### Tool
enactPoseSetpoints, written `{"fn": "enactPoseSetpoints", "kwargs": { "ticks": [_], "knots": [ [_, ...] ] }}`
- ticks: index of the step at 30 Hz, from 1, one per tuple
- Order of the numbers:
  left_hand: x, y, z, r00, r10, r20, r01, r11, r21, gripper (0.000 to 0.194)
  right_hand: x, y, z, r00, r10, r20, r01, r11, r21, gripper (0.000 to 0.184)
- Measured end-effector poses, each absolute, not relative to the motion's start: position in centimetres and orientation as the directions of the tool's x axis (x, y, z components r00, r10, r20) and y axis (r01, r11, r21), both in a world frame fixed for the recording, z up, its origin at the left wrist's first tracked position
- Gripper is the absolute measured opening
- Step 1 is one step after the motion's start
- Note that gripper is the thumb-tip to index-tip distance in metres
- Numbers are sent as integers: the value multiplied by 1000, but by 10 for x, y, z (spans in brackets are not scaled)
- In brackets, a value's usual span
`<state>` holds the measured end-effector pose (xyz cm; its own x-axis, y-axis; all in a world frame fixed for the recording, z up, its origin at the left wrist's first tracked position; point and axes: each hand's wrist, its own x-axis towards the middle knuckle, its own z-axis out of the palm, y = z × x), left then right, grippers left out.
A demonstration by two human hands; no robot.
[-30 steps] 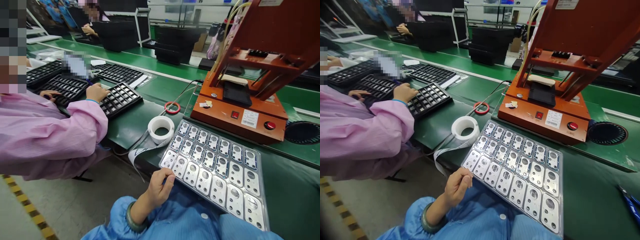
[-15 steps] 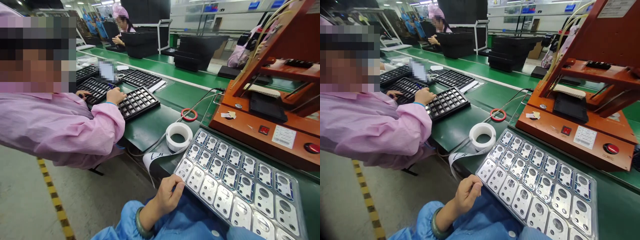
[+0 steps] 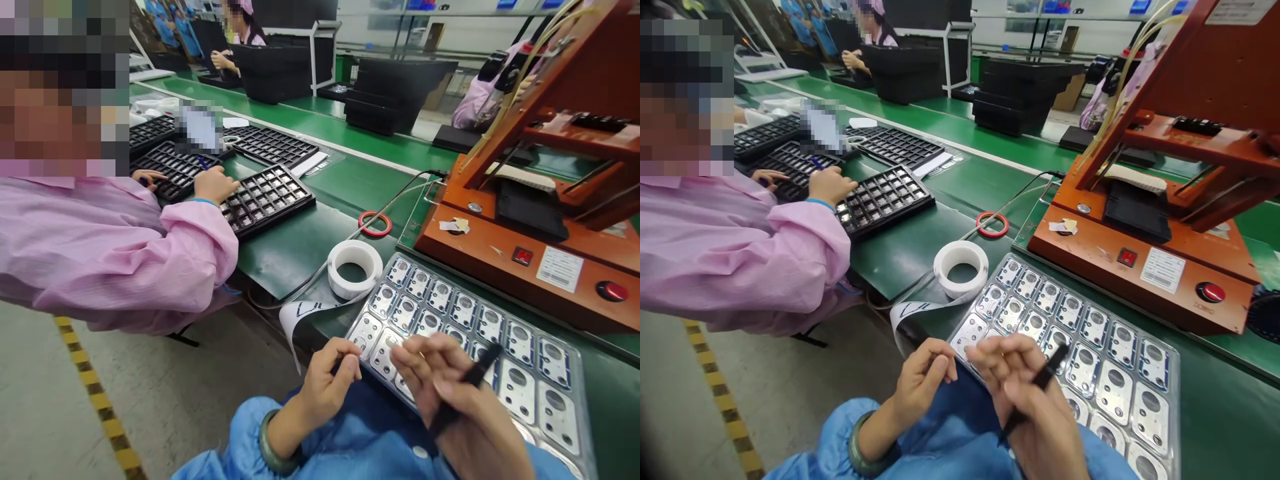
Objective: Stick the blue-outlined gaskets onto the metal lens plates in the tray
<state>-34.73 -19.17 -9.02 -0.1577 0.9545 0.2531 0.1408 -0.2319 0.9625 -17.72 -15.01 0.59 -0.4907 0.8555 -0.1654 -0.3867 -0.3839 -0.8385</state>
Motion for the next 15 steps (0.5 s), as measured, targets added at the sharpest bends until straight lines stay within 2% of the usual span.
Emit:
{"fn": "enactPoseSetpoints", "kwargs": {
  "ticks": [3,5,11,15],
  "knots": [
    [-345,-191,-76,-144,975,170,-126,-189,974,16,-186,-138,-15,-464,836,-293,-533,-528,-661,27],
    [-344,-190,-67,-133,980,149,-182,-172,968,17,-188,-137,-21,-487,817,-308,-556,-563,-612,29],
    [-339,-186,-56,-170,982,79,-112,-99,989,15,-188,-139,-24,-528,799,-288,-553,-581,-598,29],
    [-340,-184,-56,-185,976,114,-17,-120,993,13,-191,-138,-30,-543,786,-297,-527,-594,-608,28]
  ]
}}
